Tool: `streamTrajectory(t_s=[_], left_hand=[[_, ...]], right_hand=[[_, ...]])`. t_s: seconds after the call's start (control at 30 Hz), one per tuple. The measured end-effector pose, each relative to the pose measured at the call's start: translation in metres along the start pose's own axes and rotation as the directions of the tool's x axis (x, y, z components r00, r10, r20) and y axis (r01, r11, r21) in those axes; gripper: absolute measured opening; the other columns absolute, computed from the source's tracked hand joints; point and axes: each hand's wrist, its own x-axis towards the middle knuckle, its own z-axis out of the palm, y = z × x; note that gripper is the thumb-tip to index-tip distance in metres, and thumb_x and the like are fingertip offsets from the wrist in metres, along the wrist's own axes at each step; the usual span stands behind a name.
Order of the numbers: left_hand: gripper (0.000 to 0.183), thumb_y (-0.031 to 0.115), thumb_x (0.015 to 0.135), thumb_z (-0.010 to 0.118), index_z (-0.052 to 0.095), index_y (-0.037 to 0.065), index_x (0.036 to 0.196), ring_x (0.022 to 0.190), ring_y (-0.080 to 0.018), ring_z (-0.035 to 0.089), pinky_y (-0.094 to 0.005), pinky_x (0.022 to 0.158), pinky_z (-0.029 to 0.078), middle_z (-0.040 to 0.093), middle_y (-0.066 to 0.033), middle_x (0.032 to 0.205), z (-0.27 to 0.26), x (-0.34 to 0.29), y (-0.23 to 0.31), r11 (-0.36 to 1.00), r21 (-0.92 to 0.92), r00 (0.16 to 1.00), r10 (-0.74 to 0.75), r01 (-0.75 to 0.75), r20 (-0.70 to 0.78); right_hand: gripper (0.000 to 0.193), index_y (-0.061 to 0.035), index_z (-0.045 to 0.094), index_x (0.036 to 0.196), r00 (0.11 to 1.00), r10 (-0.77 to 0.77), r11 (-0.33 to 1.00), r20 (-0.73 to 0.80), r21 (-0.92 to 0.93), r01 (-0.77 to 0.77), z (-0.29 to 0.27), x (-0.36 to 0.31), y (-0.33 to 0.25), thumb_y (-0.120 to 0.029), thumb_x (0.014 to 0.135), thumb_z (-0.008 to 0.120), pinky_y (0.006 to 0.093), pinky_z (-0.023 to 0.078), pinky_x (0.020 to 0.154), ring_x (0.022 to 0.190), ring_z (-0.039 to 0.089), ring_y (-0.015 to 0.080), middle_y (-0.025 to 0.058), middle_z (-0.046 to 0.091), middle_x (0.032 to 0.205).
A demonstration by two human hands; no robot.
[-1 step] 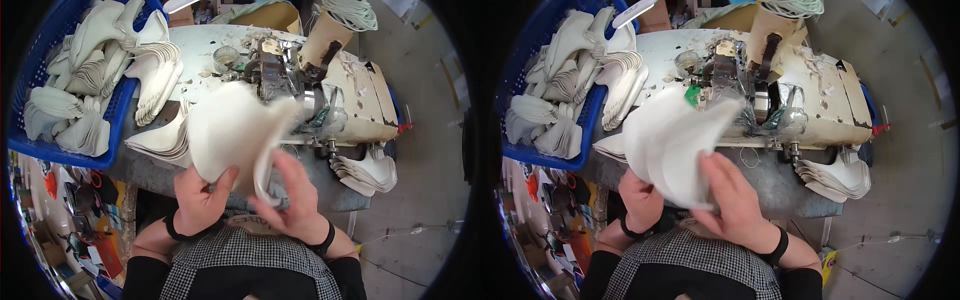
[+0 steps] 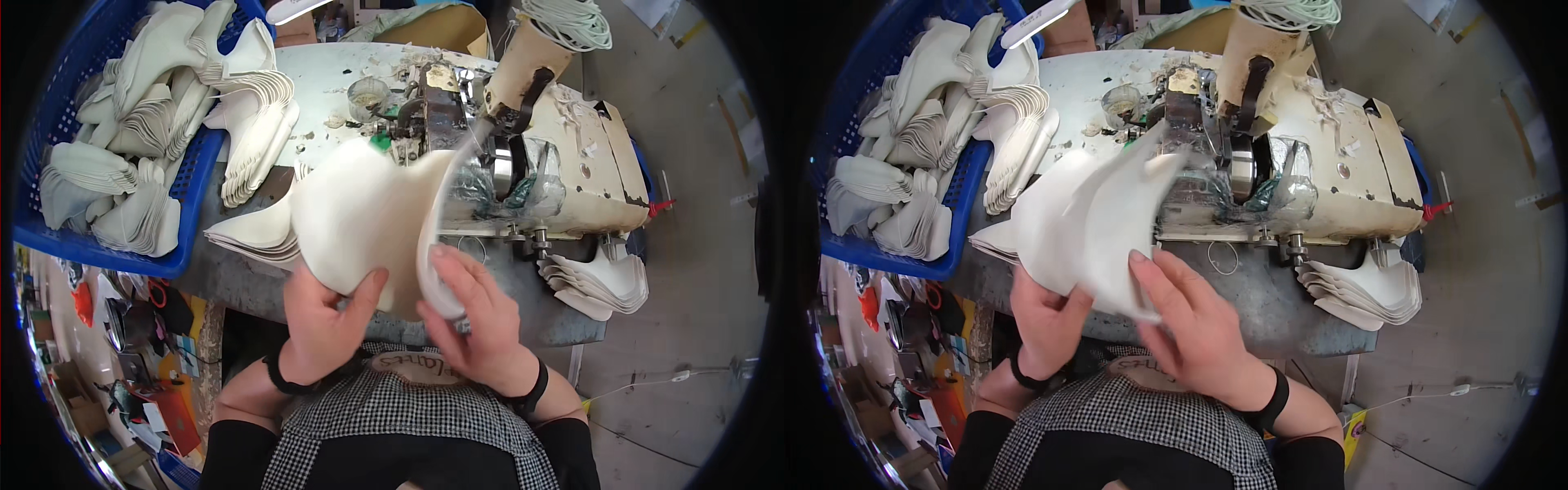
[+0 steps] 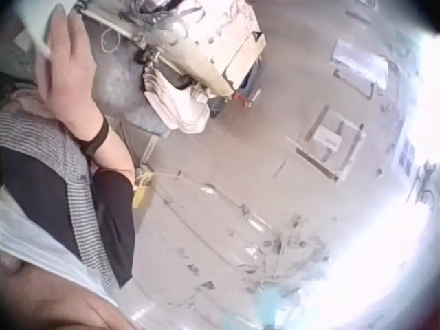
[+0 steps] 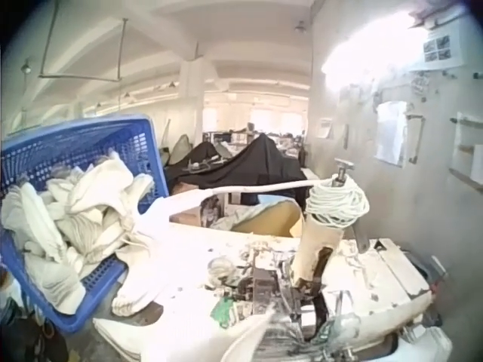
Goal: Skiving and trimming the edges of shoe upper components using an industrial machine.
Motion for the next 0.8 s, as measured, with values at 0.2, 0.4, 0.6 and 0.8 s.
streamTrajectory(t_s=[0.2, 0.4, 0.6, 0.8], left_hand=[[0.075, 0.019, 0.070, 0.083, 0.043, -0.002, 0.130, 0.125, -0.0350, 0.048, -0.0447, 0.107, 0.036, 0.043, -0.0203, 0.137, -0.026, 0.030, 0.030, 0.847, 0.361, 0.917, 0.325, -0.391, 0.230], [0.015, 0.016, 0.079, 0.074, 0.069, 0.006, 0.088, 0.081, -0.0270, 0.063, -0.0382, 0.079, 0.050, 0.067, -0.0080, 0.083, -0.019, 0.062, 0.026, 0.868, 0.190, 0.684, 0.207, -0.458, 0.700], [0.013, 0.015, 0.084, 0.071, 0.069, 0.002, 0.084, 0.063, -0.0283, 0.062, -0.0343, 0.057, 0.049, 0.066, -0.0120, 0.073, -0.001, 0.076, -0.002, 0.990, 0.101, 0.810, 0.025, -0.103, 0.586], [0.018, 0.017, 0.084, 0.071, 0.069, 0.001, 0.091, 0.064, -0.0239, 0.066, -0.0308, 0.059, 0.049, 0.067, -0.0125, 0.075, 0.021, 0.091, -0.013, 0.973, 0.204, 0.727, -0.065, -0.104, 0.684]], right_hand=[[0.050, -0.0039, 0.062, 0.116, 0.947, -0.190, 0.974, 0.260, -0.074, 0.215, -0.028, 0.014, 0.009, -0.001, 0.066, 0.066, 0.0327, 0.052, 0.059, 0.074, 0.065, 0.0225, 0.0058, 0.064, 0.091], [0.019, -0.0052, 0.068, 0.092, 0.973, -0.009, 1.000, 0.231, -0.010, 0.011, -0.063, 0.020, 0.020, -0.011, 0.076, 0.074, 0.0287, 0.049, 0.054, 0.064, 0.062, 0.0200, 0.0044, 0.063, 0.074], [0.020, -0.0030, 0.061, 0.098, 0.818, 0.531, 0.610, 0.223, 0.570, -0.551, -0.050, -0.003, 0.052, -0.015, 0.088, 0.072, 0.0197, 0.045, 0.065, 0.075, 0.055, 0.0034, -0.0020, 0.062, 0.083], [0.017, -0.0025, 0.059, 0.098, 0.766, 0.635, 0.598, 0.099, 0.566, -0.568, -0.042, 0.005, 0.068, -0.009, 0.087, 0.071, 0.0196, 0.047, 0.070, 0.079, 0.058, 0.0038, -0.0006, 0.065, 0.089]])
